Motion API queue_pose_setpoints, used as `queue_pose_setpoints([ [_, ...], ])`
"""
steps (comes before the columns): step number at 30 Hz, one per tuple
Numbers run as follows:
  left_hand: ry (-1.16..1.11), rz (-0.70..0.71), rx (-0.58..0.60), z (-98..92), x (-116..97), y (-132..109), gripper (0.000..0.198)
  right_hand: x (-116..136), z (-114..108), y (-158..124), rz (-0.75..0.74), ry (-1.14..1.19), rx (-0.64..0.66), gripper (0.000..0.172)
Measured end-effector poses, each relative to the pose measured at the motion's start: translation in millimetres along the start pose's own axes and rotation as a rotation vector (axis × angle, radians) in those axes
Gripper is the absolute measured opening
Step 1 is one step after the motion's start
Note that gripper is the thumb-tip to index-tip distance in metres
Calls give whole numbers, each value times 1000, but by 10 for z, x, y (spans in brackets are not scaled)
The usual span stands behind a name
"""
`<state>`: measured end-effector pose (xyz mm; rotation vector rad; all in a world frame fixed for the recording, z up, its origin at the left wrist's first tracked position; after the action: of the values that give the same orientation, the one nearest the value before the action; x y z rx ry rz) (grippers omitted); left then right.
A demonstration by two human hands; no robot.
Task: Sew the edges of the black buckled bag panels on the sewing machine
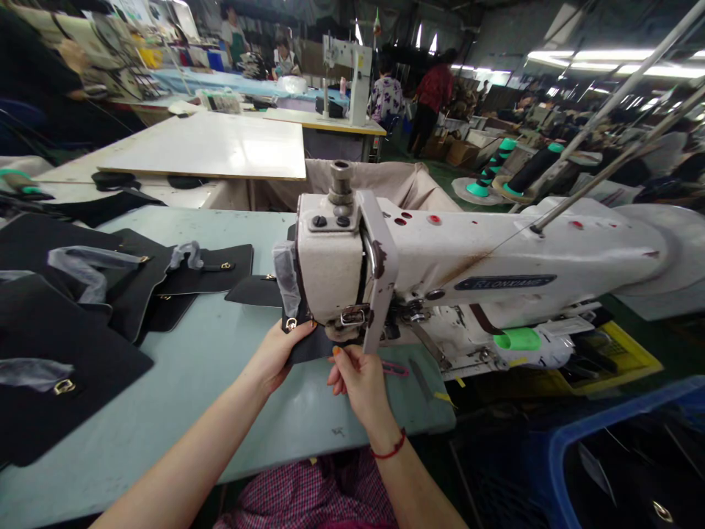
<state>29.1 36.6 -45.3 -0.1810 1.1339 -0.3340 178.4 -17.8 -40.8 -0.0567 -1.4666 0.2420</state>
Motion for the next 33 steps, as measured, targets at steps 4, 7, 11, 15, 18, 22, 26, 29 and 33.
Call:
queue_pose_setpoints([
  [4, -23, -4, 3, -11, 51, 11, 46, -19, -5, 6, -10, 13, 6, 44],
  [7, -23, 6, -6, -18, 38, -1, 46, -33, -14, 6, -7, 12, -3, 42],
  [11, -19, -146, 75, -52, 42, -48, 37, -43, -15, 8, 0, 3, -7, 42],
  [15, 67, -296, 149, -125, 59, -97, 36, -21, -2, -8, -7, 6, -39, 44],
  [18, 148, -283, 149, -150, 35, -93, 40, -8, 18, -33, -15, 16, -80, 48],
  [22, 180, -241, 145, -116, -19, -78, 38, -50, 61, -39, 0, 34, -66, 54],
  [26, 182, -251, 141, -97, -54, -73, 37, -82, 77, -17, 1, 57, -71, 53],
  [29, 185, -242, 144, -111, -71, -49, 36, -69, 97, 0, -16, 66, -97, 52],
  [33, 193, -221, 156, -139, -91, 7, 35, -86, 185, 22, -7, 101, -146, 51],
])
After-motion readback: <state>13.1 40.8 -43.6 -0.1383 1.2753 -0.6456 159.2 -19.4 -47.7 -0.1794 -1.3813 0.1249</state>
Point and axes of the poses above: each hand's wrist, its own y-axis towards the middle knuckle, its own z-axis out of the palm, x = y × z, the point moved 5 cm from there along y, towards the middle knuckle, and after that the axes turned 7 degrees about x, right-handed, at the moved point
